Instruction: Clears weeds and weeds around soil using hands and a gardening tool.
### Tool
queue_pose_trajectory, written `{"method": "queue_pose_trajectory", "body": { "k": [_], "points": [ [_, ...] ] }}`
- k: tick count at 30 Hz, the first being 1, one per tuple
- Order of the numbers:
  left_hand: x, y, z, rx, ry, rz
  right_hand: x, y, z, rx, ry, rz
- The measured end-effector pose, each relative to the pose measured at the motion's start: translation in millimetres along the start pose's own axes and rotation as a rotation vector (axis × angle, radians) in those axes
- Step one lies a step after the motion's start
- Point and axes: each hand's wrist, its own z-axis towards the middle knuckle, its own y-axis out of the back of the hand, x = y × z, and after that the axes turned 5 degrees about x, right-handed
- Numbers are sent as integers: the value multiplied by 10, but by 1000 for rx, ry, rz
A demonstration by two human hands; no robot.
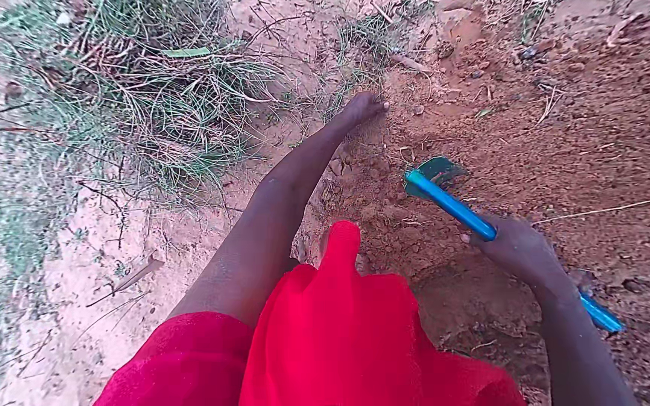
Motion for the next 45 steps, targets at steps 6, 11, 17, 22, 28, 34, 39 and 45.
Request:
{"method": "queue_pose_trajectory", "body": {
  "k": [6,11,17,22,28,34,39,45],
  "points": [
    [-177,-118,-142,-143,76,-90,-18,-25,4,-12,9,19],
    [24,-27,-623,-414,69,-59,-16,-44,1,-32,14,26],
    [19,-22,-547,41,-40,454,-1,-32,2,-18,9,26],
    [-75,-63,-415,91,-23,534,19,-23,5,-8,4,11],
    [67,-90,-344,-1,-62,199,0,-30,16,1,1,29],
    [-151,-198,-286,-32,94,181,56,-16,15,4,-4,31],
    [-180,-467,-694,-209,171,82,71,-54,-3,-43,8,29],
    [80,-595,-1711,-293,393,75,-1,-63,29,-36,44,37]
  ]
}}
